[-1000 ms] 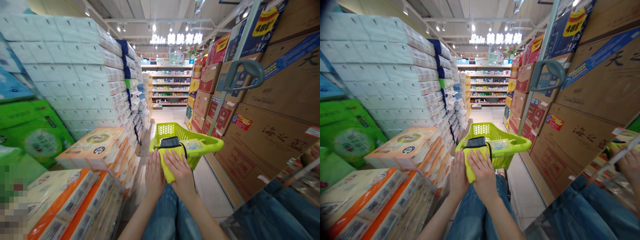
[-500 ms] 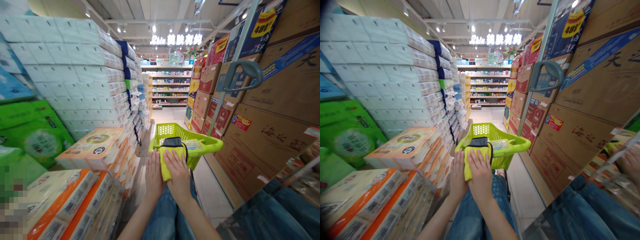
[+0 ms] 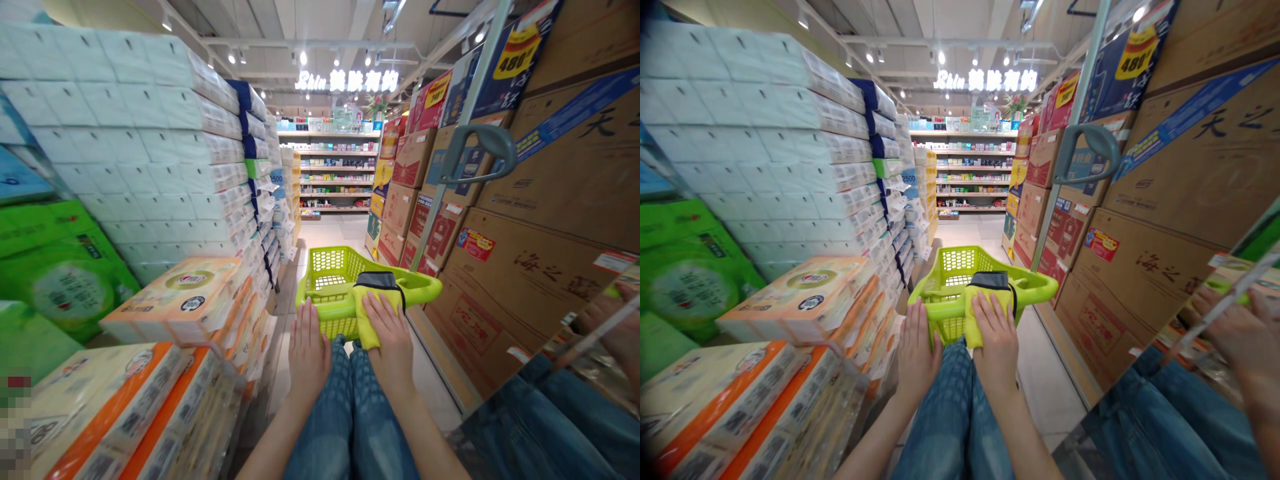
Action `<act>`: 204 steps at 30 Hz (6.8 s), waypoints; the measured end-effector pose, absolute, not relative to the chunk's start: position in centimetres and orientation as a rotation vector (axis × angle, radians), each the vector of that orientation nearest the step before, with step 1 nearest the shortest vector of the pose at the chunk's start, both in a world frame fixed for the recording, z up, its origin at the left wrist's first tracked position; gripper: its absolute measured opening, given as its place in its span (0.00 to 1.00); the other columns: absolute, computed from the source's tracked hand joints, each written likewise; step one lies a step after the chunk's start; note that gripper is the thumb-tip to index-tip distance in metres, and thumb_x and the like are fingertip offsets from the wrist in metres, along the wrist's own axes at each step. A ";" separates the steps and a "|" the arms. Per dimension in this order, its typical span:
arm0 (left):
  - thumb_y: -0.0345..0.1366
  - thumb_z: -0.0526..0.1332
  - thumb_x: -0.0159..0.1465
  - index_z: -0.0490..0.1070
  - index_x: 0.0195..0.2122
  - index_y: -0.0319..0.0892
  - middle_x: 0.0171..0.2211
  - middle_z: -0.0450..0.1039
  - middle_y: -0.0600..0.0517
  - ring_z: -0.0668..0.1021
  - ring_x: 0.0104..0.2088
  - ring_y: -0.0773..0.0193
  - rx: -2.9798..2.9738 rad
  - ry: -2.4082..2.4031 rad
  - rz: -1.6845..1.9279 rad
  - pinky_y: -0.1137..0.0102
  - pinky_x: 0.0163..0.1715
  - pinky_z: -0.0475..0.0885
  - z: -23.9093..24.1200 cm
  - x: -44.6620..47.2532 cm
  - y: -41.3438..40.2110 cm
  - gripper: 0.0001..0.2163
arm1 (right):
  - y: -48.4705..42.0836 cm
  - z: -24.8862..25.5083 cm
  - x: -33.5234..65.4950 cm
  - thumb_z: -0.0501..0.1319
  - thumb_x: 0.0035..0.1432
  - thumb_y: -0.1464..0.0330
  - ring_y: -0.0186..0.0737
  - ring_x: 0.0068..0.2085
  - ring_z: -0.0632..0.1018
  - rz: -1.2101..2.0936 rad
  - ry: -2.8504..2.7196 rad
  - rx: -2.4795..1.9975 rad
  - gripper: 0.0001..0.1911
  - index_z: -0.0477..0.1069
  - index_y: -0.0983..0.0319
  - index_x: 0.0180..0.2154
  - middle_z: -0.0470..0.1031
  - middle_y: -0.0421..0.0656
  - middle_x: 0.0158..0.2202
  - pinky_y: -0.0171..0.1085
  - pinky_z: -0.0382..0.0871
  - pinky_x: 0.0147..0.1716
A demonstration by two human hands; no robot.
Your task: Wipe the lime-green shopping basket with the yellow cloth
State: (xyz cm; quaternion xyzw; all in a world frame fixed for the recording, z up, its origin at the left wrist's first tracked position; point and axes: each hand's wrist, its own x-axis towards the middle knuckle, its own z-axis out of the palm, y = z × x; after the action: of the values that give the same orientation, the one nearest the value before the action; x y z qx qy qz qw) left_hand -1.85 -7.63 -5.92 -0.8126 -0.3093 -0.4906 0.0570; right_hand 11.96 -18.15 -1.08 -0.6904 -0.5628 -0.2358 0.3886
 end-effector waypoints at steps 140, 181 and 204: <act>0.29 0.51 0.68 0.39 0.71 0.36 0.69 0.53 0.37 0.53 0.70 0.53 -2.481 -0.921 -1.448 0.51 0.66 0.56 -6.7 -2.1 -7.2 0.32 | -17.7 -0.7 8.7 0.50 0.46 0.84 0.39 0.68 0.59 -0.480 -1.708 -1.700 0.43 0.61 0.57 0.64 0.65 0.39 0.65 0.50 0.42 0.69; 0.28 0.48 0.69 0.40 0.71 0.37 0.69 0.53 0.38 0.52 0.71 0.54 -2.451 -0.949 -1.402 0.52 0.67 0.55 -7.1 -2.1 -7.1 0.30 | -16.3 -0.8 6.8 0.50 0.49 0.83 0.40 0.69 0.58 -0.484 -1.727 -1.652 0.40 0.61 0.61 0.64 0.63 0.40 0.67 0.48 0.46 0.69; 0.27 0.50 0.67 0.39 0.71 0.36 0.69 0.52 0.37 0.52 0.71 0.53 -2.492 -0.946 -1.432 0.52 0.67 0.54 -7.1 -2.1 -7.1 0.32 | -16.4 -1.2 7.2 0.49 0.48 0.83 0.40 0.69 0.57 -0.527 -1.716 -1.658 0.40 0.61 0.61 0.64 0.63 0.40 0.66 0.48 0.49 0.68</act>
State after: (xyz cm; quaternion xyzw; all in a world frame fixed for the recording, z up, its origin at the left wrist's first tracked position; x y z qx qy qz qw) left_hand -2.08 -7.09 -7.11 -0.8223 -0.3121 -0.4724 0.0579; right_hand 7.17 -16.37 -1.25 -0.6376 -0.6600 -0.2027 0.3419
